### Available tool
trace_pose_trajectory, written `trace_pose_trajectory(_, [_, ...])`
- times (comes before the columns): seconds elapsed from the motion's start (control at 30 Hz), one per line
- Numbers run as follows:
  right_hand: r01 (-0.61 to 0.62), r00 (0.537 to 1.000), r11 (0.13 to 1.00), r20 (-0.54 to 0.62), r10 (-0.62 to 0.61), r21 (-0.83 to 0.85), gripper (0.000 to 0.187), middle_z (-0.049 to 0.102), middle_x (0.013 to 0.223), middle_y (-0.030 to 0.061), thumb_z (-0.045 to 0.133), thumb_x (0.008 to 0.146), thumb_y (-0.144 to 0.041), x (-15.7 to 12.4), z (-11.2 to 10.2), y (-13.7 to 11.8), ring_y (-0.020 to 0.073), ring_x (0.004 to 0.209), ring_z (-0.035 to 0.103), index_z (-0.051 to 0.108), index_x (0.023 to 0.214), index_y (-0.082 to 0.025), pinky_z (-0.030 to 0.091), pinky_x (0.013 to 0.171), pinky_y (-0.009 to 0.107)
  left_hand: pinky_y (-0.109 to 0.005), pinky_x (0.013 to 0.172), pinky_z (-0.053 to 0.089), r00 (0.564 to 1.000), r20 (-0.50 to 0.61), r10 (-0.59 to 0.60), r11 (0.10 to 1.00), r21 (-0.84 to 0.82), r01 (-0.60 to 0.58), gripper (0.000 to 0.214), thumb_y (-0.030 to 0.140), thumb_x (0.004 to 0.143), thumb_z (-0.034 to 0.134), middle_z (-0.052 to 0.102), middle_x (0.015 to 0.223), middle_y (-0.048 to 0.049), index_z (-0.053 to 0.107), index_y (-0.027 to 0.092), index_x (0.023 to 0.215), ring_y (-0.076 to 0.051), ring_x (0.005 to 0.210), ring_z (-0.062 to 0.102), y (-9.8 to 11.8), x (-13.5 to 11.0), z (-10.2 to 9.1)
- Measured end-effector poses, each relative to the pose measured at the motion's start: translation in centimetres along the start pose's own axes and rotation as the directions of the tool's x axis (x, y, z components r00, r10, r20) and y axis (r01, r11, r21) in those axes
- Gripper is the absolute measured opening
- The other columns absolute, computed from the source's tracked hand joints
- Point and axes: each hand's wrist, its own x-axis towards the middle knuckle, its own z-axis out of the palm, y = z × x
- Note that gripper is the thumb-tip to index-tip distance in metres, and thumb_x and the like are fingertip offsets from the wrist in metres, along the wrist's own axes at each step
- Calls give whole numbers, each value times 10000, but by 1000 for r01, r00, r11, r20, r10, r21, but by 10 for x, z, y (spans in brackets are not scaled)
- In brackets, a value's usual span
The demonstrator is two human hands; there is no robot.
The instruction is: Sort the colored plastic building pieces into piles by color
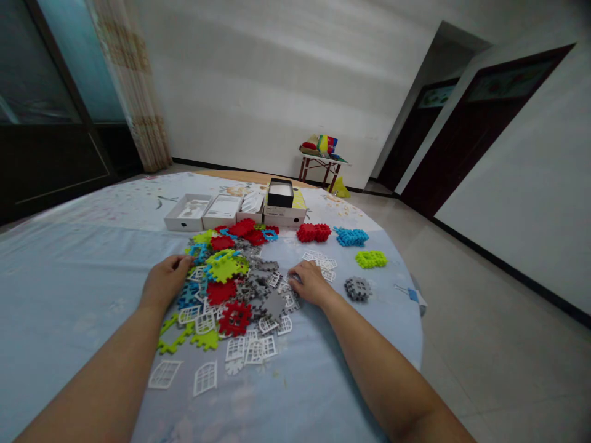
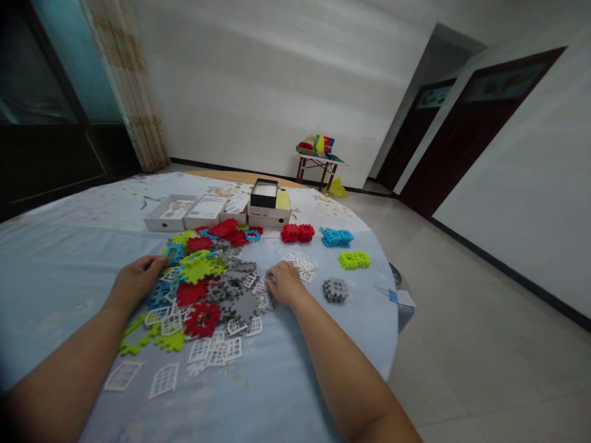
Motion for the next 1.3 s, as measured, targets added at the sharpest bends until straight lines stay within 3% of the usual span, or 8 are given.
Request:
trace_pose_trajectory(0.1, [1,999,998,-36,1,56,177,574,923,65,588,769,-290,0,-1,2,187,925,458,604,896,-168,333,816,310,-232,606,375,1000,-2,-2,1000,-4,2,370,465,767,430,651,760,-28,643,183,876,-153,707,558,0,0,0])
trace_pose_trajectory(0.3, [-30,979,933,-178,100,359,122,557,699,-20,545,767,-283,4,-9,15,114,617,481,548,830,-179,373,606,232,-229,610,377,1000,-5,2,1000,-13,-2,368,461,765,434,656,762,-21,647,181,874,-149,704,555,0,-1,-2])
trace_pose_trajectory(0.5, [-101,835,935,-481,266,341,258,583,876,58,479,783,-271,5,-22,42,140,671,523,568,992,-147,429,701,283,-222,619,377,1000,5,17,1000,-18,-17,371,457,771,425,663,787,-19,642,181,892,-145,720,560,0,-1,-1])
trace_pose_trajectory(0.57, [-112,828,947,-498,257,303,297,568,967,89,479,779,-251,3,-23,44,142,692,531,569,1038,-139,434,745,296,-224,614,376,1000,6,16,1000,-14,-16,374,460,769,427,658,774,-22,642,178,888,-148,717,558,1,-1,-1])
trace_pose_trajectory(0.67, [-69,899,962,-401,176,265,251,580,949,73,486,784,-217,1,-20,36,132,694,533,601,998,-157,432,756,283,-227,608,375,1000,3,10,1000,-7,-10,371,462,765,431,653,759,-24,642,179,881,-151,709,556,3,-2,-1])
trace_pose_trajectory(0.8, [14,990,976,-141,18,217,159,614,821,27,531,785,-218,-2,-14,11,124,703,533,643,891,-180,411,712,245,-229,610,377,1000,3,7,1000,1,-7,373,466,764,430,652,759,-27,641,180,878,-153,709,552,3,-2,-2])
trace_pose_trajectory(1.0, [6,996,993,86,-16,122,186,629,783,32,541,792,-321,-8,-12,-13,134,721,551,664,811,-183,377,657,229,-230,616,375,1000,14,8,1000,6,-8,377,457,770,424,649,766,-30,640,173,891,-155,721,560,2,-1,-2])
trace_pose_trajectory(1.3, [-67,989,978,142,39,197,168,624,740,20,584,743,-332,-10,-13,-24,120,666,537,622,752,-168,355,584,212,-232,613,378,1000,12,5,1000,1,-5,386,467,773,422,659,778,-39,637,175,905,-158,728,560,0,0,-1])
